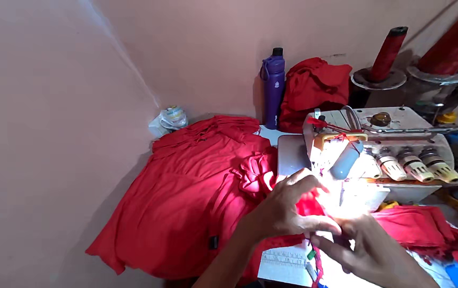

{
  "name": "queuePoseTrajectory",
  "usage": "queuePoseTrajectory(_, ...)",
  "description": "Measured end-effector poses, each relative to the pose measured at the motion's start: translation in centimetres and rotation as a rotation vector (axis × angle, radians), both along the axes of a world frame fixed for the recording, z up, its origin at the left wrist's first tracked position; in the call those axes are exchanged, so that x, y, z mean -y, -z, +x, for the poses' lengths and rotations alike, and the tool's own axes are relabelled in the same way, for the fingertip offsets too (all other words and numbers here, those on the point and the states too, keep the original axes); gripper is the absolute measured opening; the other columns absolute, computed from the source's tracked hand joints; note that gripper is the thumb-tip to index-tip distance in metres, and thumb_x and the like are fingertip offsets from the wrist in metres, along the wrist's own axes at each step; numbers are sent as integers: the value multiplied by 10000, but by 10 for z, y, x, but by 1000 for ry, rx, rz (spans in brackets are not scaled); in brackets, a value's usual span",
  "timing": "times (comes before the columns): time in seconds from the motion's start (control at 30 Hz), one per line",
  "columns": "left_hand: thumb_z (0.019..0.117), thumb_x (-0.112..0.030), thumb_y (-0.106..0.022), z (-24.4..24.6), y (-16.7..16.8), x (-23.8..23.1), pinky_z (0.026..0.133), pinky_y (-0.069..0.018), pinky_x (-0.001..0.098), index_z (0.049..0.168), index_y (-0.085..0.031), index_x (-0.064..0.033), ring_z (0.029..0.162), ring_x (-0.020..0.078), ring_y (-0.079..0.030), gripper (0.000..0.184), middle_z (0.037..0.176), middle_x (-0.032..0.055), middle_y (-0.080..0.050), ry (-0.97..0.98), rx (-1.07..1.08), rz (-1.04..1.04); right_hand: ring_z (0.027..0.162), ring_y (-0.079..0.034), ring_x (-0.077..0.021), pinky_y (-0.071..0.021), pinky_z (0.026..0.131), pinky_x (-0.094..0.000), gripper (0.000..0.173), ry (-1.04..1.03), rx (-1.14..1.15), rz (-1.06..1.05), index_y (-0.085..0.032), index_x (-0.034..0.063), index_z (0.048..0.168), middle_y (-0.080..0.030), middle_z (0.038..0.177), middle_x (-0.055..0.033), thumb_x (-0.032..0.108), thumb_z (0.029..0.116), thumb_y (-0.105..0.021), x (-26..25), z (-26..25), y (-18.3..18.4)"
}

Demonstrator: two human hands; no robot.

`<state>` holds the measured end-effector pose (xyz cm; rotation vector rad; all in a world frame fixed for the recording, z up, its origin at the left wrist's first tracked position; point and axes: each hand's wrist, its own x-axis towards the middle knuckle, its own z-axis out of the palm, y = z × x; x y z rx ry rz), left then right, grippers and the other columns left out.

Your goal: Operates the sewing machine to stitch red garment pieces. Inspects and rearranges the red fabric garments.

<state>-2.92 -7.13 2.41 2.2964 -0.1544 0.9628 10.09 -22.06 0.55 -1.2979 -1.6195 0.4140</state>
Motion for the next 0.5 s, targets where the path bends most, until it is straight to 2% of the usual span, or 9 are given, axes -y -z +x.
queuePoseTrajectory(0.07,805,-467,-776,-1,3,-1,954,-477,401,936,-758,-40,1023,201,-663,448,982,113,-728,-1,-120,84,485,-440,22,-381,460,-136,217,65,52,17,-703,19,864,-553,609,-2,227,907,-662,11,-11,0)
queuePoseTrajectory(0.13,818,-559,-722,-3,10,-3,964,-484,427,920,-752,-48,1013,243,-671,522,971,124,-729,-45,-212,202,527,-457,-5,-389,503,-159,185,109,-9,12,-717,-13,907,-600,661,-43,167,907,-670,19,-20,10)
queuePoseTrajectory(0.17,817,-573,-711,-4,14,-4,977,-484,442,949,-751,-29,1027,268,-678,561,993,146,-735,-73,-237,239,558,-481,-9,-402,531,-165,185,134,-63,10,-710,-33,925,-625,695,-60,147,913,-670,22,-25,18)
queuePoseTrajectory(0.23,852,-551,-701,-4,22,-11,1060,-449,456,1031,-759,-37,1132,284,-660,547,1101,151,-737,-101,-248,267,644,-573,35,-494,600,-139,210,181,-222,-8,-722,-59,1063,-726,876,-69,87,922,-667,25,-34,33)
queuePoseTrajectory(0.3,874,-447,-717,0,31,-19,1060,-445,452,1015,-768,-61,1148,275,-651,414,1113,138,-734,-132,-190,275,675,-604,72,-529,620,-117,154,250,-362,23,-706,-45,1027,-721,903,-12,29,900,-659,18,-40,49)
queuePoseTrajectory(0.37,884,-357,-729,3,33,-18,1065,-456,442,1012,-776,-58,1152,264,-665,329,1121,140,-744,-172,-132,282,674,-588,83,-515,621,-98,105,292,-410,87,-721,-25,953,-706,877,11,43,889,-672,5,-35,57)
queuePoseTrajectory(0.43,913,-344,-701,3,29,-8,1045,-466,431,971,-783,-67,1091,244,-687,294,1043,116,-763,-221,-76,329,670,-578,97,-503,617,-88,102,284,-391,154,-736,25,928,-703,838,51,107,889,-689,-5,-23,60)
queuePoseTrajectory(0.5,931,-370,-657,1,24,6,1005,-479,479,906,-782,-98,1029,260,-703,301,970,101,-763,-273,-76,421,697,-578,124,-509,644,-75,64,244,-375,182,-718,79,898,-684,807,106,139,885,-700,-10,-16,58)
